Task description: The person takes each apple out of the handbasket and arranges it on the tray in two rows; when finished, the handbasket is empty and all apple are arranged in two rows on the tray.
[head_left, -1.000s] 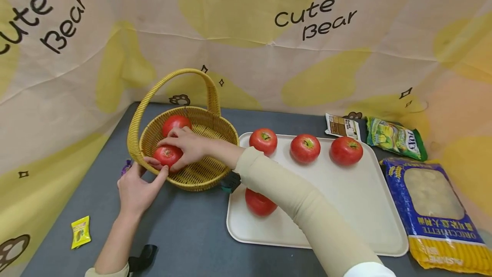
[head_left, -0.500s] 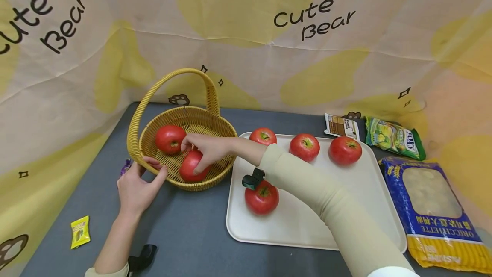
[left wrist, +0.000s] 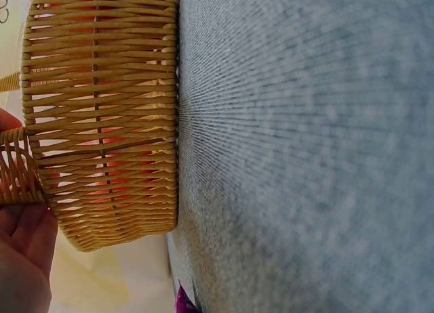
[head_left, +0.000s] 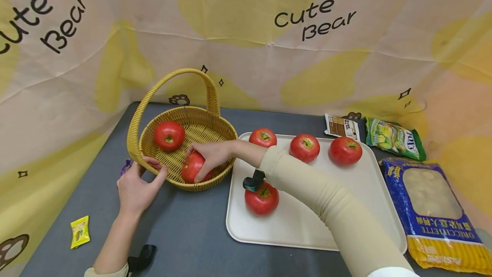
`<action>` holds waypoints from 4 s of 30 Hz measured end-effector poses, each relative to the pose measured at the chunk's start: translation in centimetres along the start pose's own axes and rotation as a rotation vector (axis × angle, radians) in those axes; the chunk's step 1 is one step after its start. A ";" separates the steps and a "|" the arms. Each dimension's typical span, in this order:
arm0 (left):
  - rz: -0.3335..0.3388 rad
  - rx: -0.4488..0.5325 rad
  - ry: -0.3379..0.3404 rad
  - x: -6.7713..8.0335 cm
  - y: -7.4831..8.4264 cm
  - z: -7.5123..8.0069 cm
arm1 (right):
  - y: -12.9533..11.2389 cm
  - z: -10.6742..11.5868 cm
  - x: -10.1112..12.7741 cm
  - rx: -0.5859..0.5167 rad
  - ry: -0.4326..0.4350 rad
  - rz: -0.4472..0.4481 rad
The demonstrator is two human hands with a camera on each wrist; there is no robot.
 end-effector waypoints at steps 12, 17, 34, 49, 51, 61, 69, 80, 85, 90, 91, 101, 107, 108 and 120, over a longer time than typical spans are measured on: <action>0.002 -0.003 -0.001 0.0 0.0 -0.1 | -0.1 1.0 1.8 0.167 0.143 0.117; -0.005 -0.001 0.008 0.0 0.1 -0.2 | -0.1 1.7 5.0 0.149 0.306 0.200; 0.002 0.001 0.038 0.2 0.2 0.1 | 4.9 0.3 21.4 -0.172 0.680 0.118; 0.006 -0.025 0.037 0.1 0.4 -0.1 | 12.5 -4.8 27.9 -0.114 0.757 0.034; 0.000 -0.026 0.038 0.1 0.4 -0.1 | 12.7 -5.1 27.9 -0.104 0.759 0.042; -0.003 -0.027 0.037 0.1 0.4 0.0 | 13.0 -5.7 27.8 -0.057 0.726 0.117; -0.004 -0.032 0.034 0.1 0.3 -0.1 | 12.9 -5.8 27.8 -0.064 0.717 0.109; -0.002 -0.046 0.052 -0.1 0.3 0.0 | 11.8 -4.6 27.7 -0.051 0.704 0.060; -0.008 -0.034 0.056 -0.2 0.5 0.0 | 10.3 -2.9 26.8 0.008 0.696 0.118; -0.001 -0.025 0.056 -0.3 0.4 0.1 | 7.8 -0.9 24.4 -0.013 0.678 0.180; 0.000 -0.026 0.056 -0.3 0.4 0.1 | 7.2 -0.5 23.7 -0.021 0.671 0.191; 0.001 -0.029 0.043 -0.1 0.1 -0.2 | 2.4 2.2 15.2 -0.102 0.584 0.249; -0.019 -0.023 0.048 0.0 0.2 -0.3 | 0.5 3.0 9.4 -0.107 0.579 0.214; -0.020 -0.020 0.048 0.0 0.2 -0.3 | 0.2 3.1 8.4 -0.096 0.573 0.205; -0.019 -0.022 0.044 0.0 0.0 -0.3 | -2.3 3.1 -3.3 0.082 0.565 0.210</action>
Point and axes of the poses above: each hand's wrist, its own x-axis away from the middle knuckle, its own z-axis out of the back of the hand, y = z × x, the point moved 4 cm from there along -x, towards the middle knuckle, and after that the axes turned 12 degrees about -x, right-handed, at the moved point
